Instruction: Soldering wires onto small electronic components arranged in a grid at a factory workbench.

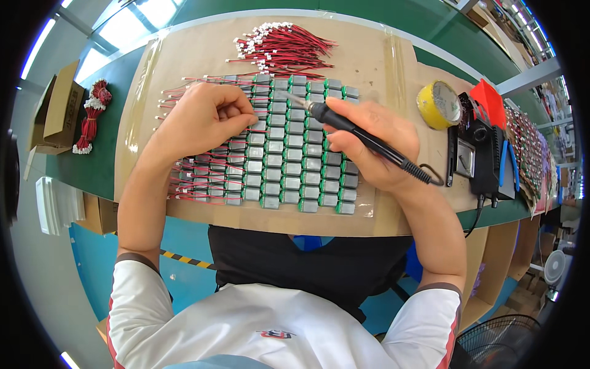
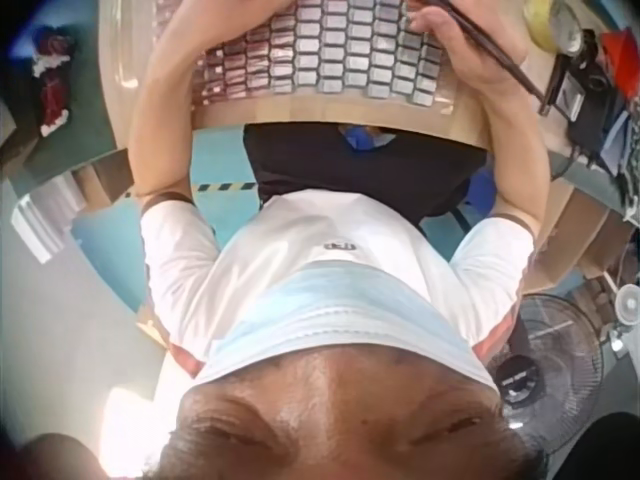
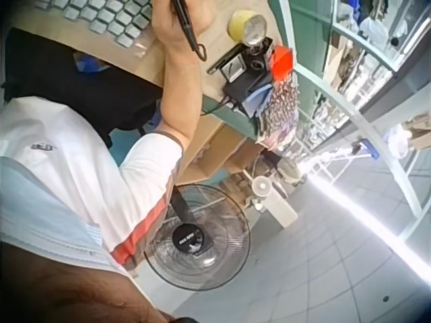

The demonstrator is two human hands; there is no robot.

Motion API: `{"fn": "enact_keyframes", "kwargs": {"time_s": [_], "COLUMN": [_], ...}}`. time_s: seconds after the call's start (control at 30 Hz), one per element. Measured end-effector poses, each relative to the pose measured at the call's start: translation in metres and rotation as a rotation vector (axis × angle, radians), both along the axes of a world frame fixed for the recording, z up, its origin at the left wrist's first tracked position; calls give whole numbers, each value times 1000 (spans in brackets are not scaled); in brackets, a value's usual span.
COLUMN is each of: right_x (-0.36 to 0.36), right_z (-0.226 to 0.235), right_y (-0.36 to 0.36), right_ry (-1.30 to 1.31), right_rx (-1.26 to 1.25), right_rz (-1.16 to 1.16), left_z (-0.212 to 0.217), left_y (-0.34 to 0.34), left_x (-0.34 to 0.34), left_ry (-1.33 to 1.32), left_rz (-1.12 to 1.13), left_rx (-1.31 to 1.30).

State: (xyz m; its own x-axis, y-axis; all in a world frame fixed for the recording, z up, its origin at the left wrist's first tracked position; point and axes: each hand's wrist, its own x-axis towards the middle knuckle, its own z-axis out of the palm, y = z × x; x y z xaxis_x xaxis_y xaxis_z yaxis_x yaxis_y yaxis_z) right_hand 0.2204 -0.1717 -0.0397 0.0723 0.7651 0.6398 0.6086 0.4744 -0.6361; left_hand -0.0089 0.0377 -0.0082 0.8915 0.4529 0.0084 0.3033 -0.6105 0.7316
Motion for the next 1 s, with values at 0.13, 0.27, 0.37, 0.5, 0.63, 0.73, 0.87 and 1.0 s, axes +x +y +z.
{"fn": "enact_keyframes", "kwargs": {"time_s": [0.13,0.27,0.37,0.5,0.63,0.73,0.87,1.0], "right_x": [1,1,0,-1,-1,-1,0,-1], "right_z": [0,4,4,2,3,4,4,3], "right_y": [-3,-3,-1,1,1,1,1,1], "right_ry": [21,11,32,72,31,12,-10,-8], "right_rx": [-95,-145,-148,-109,-112,-121,-117,-117], "right_rz": [8,34,50,16,19,7,3,0], "left_z": [-1,-3,-4,-4,-4,-4,-4,-4], "left_y": [1,2,2,2,1,2,1,1], "left_x": [0,0,0,1,1,1,1,1], "left_ry": [1,-1,-3,-8,6,12,15,4], "left_rz": [-7,-14,-13,-17,-7,-5,-4,-6], "left_rx": [7,23,21,28,27,30,33,41]}}
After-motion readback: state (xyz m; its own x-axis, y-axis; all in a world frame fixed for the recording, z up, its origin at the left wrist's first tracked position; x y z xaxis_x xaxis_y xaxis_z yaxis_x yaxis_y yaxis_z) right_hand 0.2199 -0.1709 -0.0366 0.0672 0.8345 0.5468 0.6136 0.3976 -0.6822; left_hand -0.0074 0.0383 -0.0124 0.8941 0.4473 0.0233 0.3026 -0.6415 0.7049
